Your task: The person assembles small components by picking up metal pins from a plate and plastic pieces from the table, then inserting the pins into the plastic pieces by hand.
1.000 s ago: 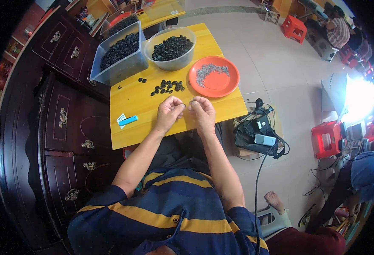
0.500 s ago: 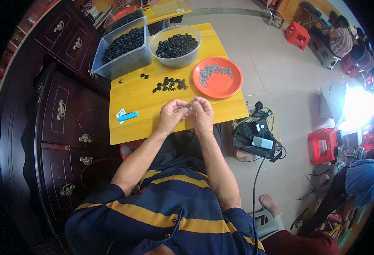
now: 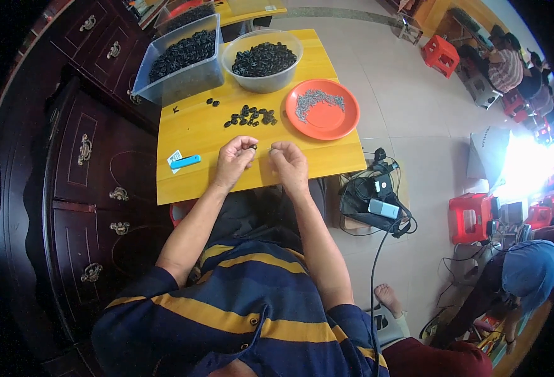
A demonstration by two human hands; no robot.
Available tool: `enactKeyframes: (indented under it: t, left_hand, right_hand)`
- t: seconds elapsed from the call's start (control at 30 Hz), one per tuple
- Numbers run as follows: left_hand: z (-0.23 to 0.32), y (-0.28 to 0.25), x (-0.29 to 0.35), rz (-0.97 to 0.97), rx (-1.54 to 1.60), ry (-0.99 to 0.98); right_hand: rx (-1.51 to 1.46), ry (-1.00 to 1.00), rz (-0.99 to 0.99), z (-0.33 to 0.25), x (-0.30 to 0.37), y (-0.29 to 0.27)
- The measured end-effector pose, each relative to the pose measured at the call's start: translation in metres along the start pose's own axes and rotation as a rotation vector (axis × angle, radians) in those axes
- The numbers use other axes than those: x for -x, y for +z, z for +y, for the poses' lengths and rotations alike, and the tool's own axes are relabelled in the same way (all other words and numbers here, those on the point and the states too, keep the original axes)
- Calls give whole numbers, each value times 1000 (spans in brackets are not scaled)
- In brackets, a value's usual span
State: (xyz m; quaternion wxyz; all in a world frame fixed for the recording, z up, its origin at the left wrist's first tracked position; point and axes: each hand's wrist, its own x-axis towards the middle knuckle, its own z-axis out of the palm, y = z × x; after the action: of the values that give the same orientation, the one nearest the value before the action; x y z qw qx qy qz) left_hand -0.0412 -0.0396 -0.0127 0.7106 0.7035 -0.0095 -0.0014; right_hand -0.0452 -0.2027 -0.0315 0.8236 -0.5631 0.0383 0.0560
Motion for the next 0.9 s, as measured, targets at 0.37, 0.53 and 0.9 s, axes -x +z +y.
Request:
enactKeyframes:
  t: [0.37,0.53,0.9]
  left_hand:
    - [-11,-7,1,-77,-35,91]
    - [-14,-13,-3,-117,-67,136]
    - [-3,-9,-2,-116,-123,185]
  right_hand:
    - [82,-39,-40,3,-1,1]
    - [97,-23,-45,0,-1,2]
    - [77,16,-82,-2,-2,1]
